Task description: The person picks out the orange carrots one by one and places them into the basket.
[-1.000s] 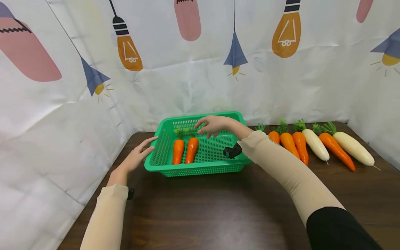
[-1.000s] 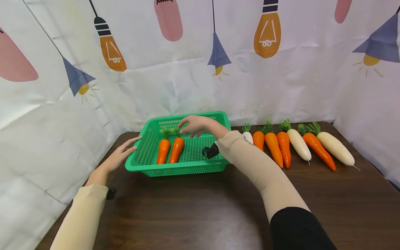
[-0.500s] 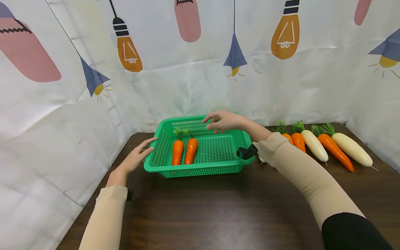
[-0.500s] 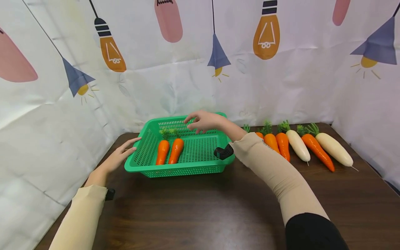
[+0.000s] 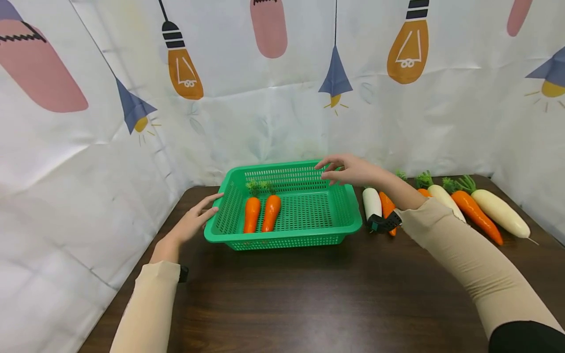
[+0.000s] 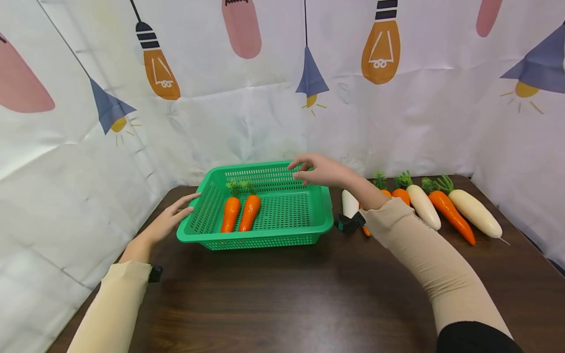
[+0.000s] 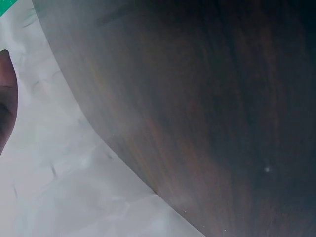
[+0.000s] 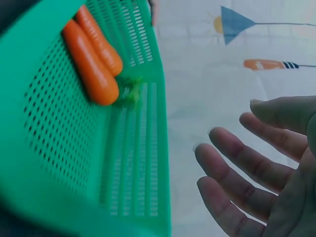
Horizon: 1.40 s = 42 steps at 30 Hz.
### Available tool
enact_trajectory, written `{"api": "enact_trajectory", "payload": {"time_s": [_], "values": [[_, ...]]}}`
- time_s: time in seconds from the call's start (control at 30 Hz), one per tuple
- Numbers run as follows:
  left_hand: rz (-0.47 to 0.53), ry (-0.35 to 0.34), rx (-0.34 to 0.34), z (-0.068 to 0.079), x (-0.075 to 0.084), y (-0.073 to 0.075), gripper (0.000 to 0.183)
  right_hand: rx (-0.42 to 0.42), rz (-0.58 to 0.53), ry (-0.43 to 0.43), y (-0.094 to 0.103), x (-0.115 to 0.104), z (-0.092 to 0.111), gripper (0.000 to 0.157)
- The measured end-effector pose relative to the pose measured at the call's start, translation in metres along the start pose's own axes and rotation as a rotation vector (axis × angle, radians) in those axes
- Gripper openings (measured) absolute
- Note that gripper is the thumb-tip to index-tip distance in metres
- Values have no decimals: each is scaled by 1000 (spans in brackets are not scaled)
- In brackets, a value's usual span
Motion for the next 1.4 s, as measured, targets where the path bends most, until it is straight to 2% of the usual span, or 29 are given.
{"api": "enact_trajectory", "payload": {"time_s": [0.2, 0.4, 0.7, 0.93, 1.17, 1.4], "values": [[-11, 0, 2, 0, 3, 0, 57, 58, 40, -21, 13, 15, 26, 35], [-18, -12, 0, 1, 6, -1, 58, 100, 17, -24, 23, 33, 50, 38], [-10, 3, -1, -1, 2, 1, 58, 188, 24, -46, 38, 61, 86, 40], [-20, 8, 2, 2, -1, -1, 58, 239, 122, -70, 42, 83, 105, 39], [-19, 3, 4, 1, 1, -1, 58, 246, 253, -153, 42, 108, 117, 40], [-23, -4, 2, 1, 1, 0, 58, 257, 304, -237, 38, 133, 127, 43]]}}
Point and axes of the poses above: each hand's wrist, its own z-axis away from the middle knuckle, its own y-axis out of the back of the hand, x = y × z, the point moved 8 cm from there along -z, towards the middle knuckle, and after that the axes turned 5 degrees about z, right-handed, at the moved point
